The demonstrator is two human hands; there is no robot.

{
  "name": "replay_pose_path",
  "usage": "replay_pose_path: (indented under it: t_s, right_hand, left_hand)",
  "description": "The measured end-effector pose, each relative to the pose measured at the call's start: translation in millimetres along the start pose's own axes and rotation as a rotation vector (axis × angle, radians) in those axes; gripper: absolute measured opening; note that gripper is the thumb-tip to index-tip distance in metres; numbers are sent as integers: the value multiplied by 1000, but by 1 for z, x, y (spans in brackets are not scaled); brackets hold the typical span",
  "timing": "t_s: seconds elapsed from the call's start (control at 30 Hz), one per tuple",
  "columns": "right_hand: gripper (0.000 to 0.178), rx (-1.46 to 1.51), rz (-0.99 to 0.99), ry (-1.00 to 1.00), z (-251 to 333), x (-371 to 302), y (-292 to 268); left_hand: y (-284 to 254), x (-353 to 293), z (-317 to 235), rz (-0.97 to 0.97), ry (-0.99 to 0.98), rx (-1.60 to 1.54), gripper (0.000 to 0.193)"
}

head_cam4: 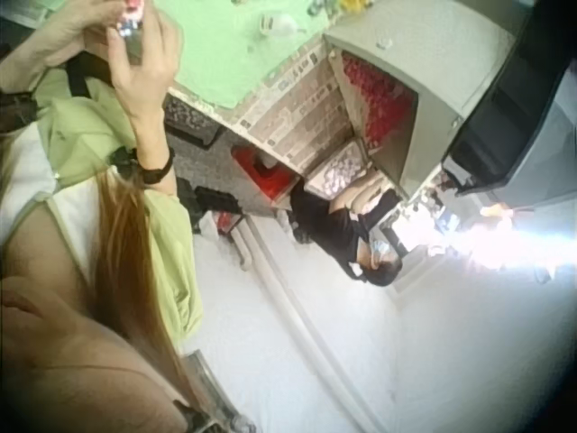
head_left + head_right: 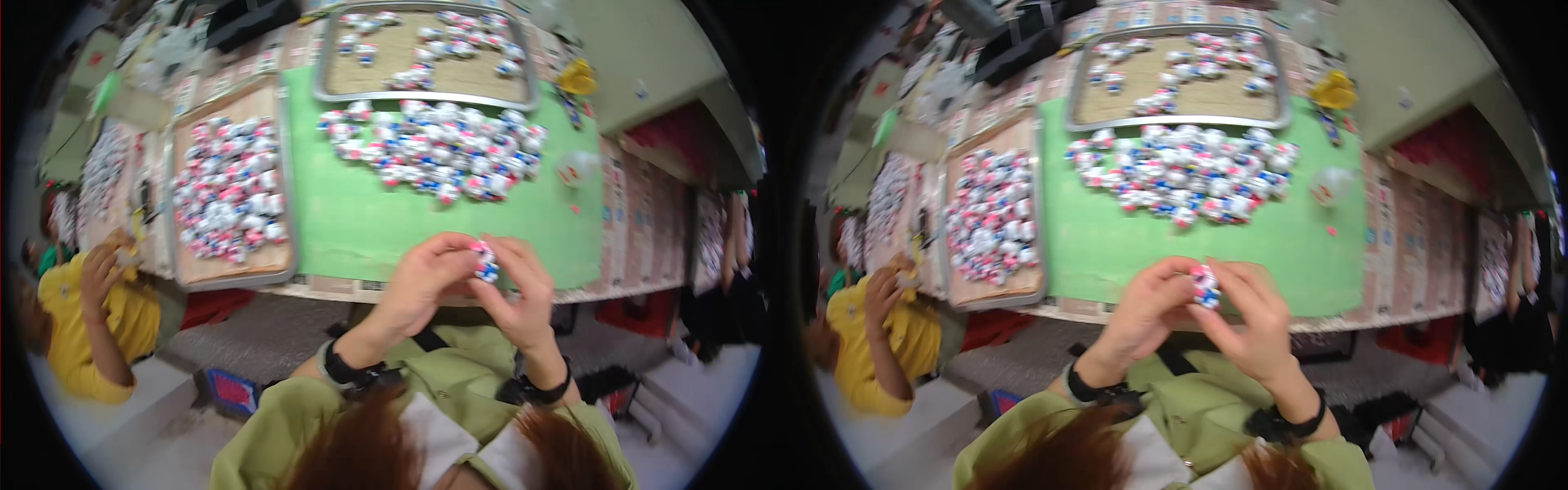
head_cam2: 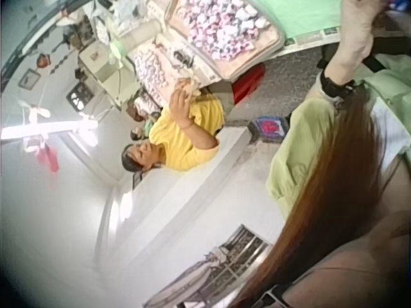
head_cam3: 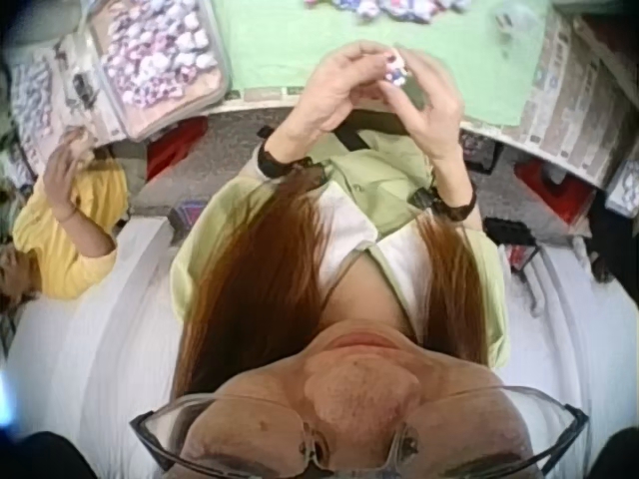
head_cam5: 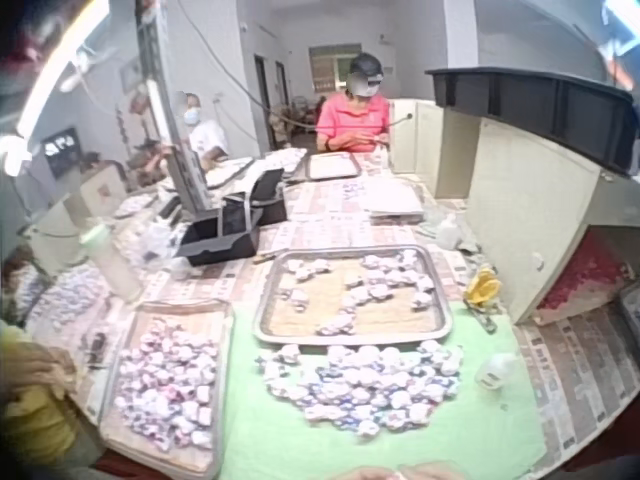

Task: The person assembles toy figurines by applying glue from a bottle, attaching miniature sunglasses onto each figure by hand, and placing the finished figurines into a tray.

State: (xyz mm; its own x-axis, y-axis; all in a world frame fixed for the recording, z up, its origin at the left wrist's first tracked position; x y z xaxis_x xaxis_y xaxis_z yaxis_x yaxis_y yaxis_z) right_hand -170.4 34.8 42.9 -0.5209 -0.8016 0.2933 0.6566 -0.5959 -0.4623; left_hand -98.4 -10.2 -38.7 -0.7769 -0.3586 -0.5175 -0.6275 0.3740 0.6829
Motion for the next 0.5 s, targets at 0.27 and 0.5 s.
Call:
replay_pose_path:
  t_s: [0.27, 0.5]
  right_hand:
    - [38, -59, -45, 38, -19, -5, -20]
    - [30, 19, -463, 276, -81, -16, -88]
  left_hand:
    - [-99, -70, -172, -863, 1030, 900, 26]
    - [-98, -103, -198, -909, 1154, 1068, 25]
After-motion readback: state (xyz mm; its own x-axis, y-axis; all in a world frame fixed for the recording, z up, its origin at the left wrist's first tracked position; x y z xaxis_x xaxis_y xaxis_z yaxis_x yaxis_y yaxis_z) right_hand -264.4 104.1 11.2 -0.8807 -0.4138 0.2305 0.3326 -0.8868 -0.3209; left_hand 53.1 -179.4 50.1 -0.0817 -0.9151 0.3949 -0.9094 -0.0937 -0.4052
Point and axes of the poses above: each hand's wrist, its own x-axis towards the middle knuckle, its own y-axis out of the palm, z = x × y, the point moved 10 cm from there along x, towards the middle knuckle, and after that the axes turned 6 degrees about -z, right-handed, at the moved point
